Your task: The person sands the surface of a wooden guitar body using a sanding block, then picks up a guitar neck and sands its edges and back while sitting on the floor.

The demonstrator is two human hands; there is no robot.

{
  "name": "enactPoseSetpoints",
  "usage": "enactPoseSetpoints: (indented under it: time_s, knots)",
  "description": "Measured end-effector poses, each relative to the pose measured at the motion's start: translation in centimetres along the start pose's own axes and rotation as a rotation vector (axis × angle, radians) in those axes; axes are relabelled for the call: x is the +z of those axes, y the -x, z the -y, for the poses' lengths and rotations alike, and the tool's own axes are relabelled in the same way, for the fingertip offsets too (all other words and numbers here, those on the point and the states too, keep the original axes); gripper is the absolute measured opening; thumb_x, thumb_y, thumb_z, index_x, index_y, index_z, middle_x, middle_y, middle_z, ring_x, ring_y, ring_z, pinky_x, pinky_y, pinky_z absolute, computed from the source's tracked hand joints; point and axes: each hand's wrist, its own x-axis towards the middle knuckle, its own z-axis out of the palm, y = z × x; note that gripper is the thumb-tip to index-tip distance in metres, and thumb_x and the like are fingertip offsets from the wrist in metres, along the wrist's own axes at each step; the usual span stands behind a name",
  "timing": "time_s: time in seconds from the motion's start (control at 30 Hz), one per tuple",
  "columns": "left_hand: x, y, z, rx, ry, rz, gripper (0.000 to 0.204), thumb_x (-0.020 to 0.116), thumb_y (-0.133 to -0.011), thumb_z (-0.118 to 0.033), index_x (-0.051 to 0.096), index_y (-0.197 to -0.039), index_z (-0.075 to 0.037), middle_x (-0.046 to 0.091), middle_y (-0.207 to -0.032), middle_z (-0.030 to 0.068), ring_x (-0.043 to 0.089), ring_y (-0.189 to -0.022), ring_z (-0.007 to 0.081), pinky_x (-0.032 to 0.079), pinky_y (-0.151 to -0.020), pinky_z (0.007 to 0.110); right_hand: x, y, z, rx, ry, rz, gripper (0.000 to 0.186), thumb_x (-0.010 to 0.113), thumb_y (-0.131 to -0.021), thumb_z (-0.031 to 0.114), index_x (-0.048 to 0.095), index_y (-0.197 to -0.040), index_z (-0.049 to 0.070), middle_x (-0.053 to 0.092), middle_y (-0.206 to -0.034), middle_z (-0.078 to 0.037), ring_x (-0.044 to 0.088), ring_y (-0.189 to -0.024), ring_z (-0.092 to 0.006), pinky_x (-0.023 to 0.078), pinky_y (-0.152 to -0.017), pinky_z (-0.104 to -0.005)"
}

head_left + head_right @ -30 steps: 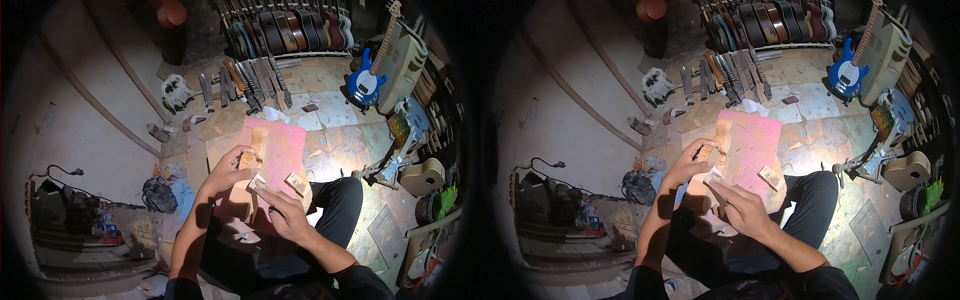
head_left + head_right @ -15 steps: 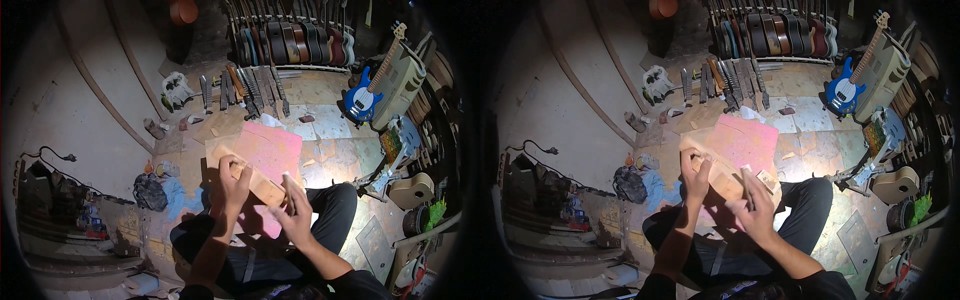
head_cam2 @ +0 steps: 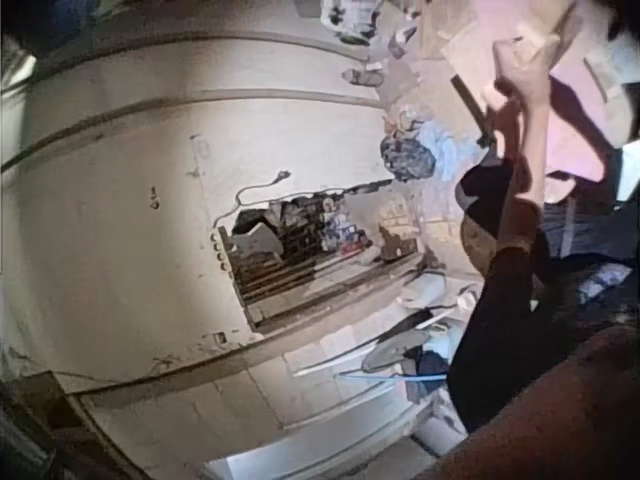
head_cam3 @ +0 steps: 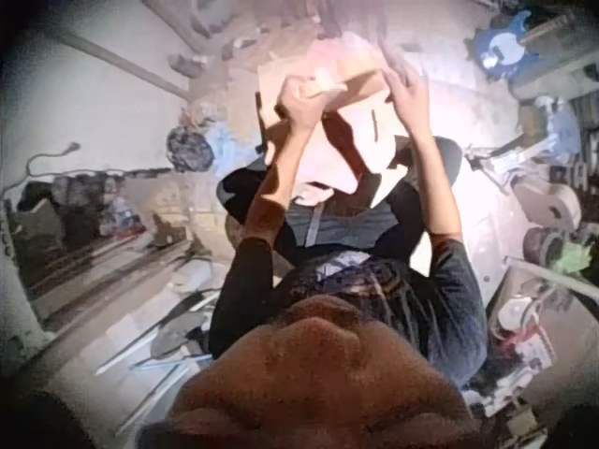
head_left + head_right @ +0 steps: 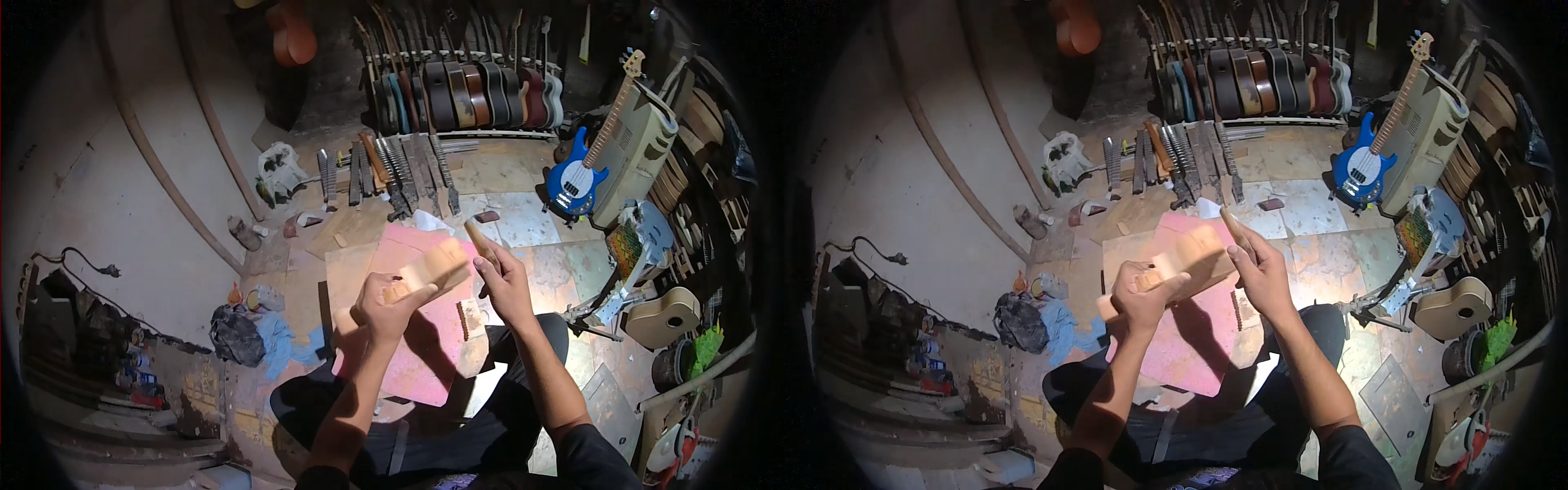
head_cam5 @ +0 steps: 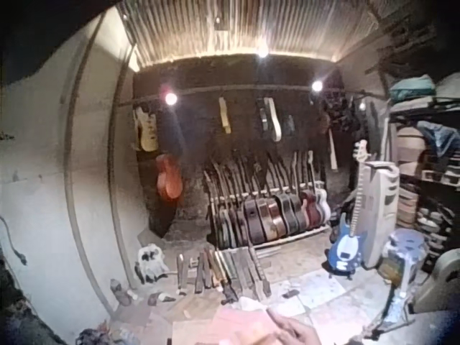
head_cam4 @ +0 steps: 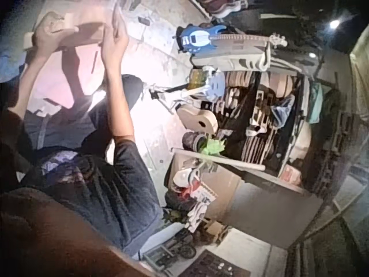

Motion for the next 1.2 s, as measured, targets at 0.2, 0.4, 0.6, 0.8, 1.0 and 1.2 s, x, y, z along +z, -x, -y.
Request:
enactPoseSetpoints:
  time_s: [0.2, 0.4, 0.6, 0.8, 1.0, 1.2]
  knots:
    - [0.9, -0.2, -4.2, -0.121, -0.085, -0.074, 0.053, 0.104, -0.071, -0.02, 0.058, -0.09, -0.001, 0.068, -0.083, 0.0135, 0.067, -0.074, 0.0289, 0.054, -0.071, 0.044, 1.7, 2.1, 4.2, -0.487, 0.671, 0.053, 0.067, 0.063, -0.088, -0.004, 0.06, -0.153, 0.013, 0.065, -0.15, -0.017, 0.073, -0.117, -0.0398, 0.062, -0.091, -0.0472]
    - [3.4, 0.3, -3.7, -0.059, -0.245, 0.119, 0.03, 0.081, -0.084, -0.009, 0.061, -0.104, -0.004, 0.068, -0.098, 0.0208, 0.068, -0.093, 0.0466, 0.054, -0.08, 0.055, 2.6, 3.1, 1.2, -0.478, 1.126, 0.182, 0.066, 0.059, -0.091, 0.002, 0.057, -0.156, 0.017, 0.057, -0.161, -0.009, 0.072, -0.082, -0.0315, 0.064, -0.068, -0.042]
    - [4.6, -1.5, -3.7, -0.02, -0.324, 0.124, 0.044, 0.08, -0.083, -0.011, 0.062, -0.123, -0.007, 0.072, -0.109, 0.023, 0.07, -0.099, 0.0488, 0.057, -0.086, 0.055, 2.3, -2.6, -0.4, -0.553, 1.132, 0.029, 0.067, 0.059, -0.09, 0.002, 0.057, -0.157, 0.016, 0.054, -0.164, -0.009, 0.072, -0.08, -0.0321, 0.064, -0.068, -0.0425]
    - [4.3, -0.8, -2.4, -0.066, -0.276, 0.108, 0.05, 0.081, -0.08, -0.009, 0.062, -0.125, -0.005, 0.072, -0.112, 0.025, 0.071, -0.103, 0.0488, 0.057, -0.088, 0.054, 2.6, -3.5, 0.0, -0.464, 1.102, 0.022, 0.07, 0.061, -0.09, 0.0, 0.057, -0.158, 0.02, 0.051, -0.167, -0.007, 0.073, -0.086, -0.0333, 0.063, -0.075, -0.044]
    - [4.0, -2.1, -2.4, -0.001, -0.355, 0.138, 0.051, 0.082, -0.079, -0.008, 0.069, -0.128, -0.003, 0.071, -0.104, 0.0223, 0.072, -0.097, 0.0448, 0.058, -0.085, 0.051, 4.1, 0.1, -0.9, -0.457, 1.098, 0.044, 0.055, 0.062, -0.093, 0.007, 0.062, -0.149, 0.012, 0.06, -0.158, -0.011, 0.074, -0.079, -0.0298, 0.063, -0.068, -0.0423]
    - [3.9, -1.9, -2.7, 0.034, -0.305, 0.121, 0.043, 0.082, -0.079, -0.007, 0.074, -0.12, -0.002, 0.07, -0.098, 0.0183, 0.071, -0.089, 0.0409, 0.059, -0.08, 0.047, 3.4, -0.6, -0.1, -0.35, 1.128, 0.118, 0.07, 0.06, -0.092, 0.001, 0.055, -0.159, 0.019, 0.06, -0.158, -0.011, 0.075, -0.086, -0.0372, 0.064, -0.073, -0.0457]
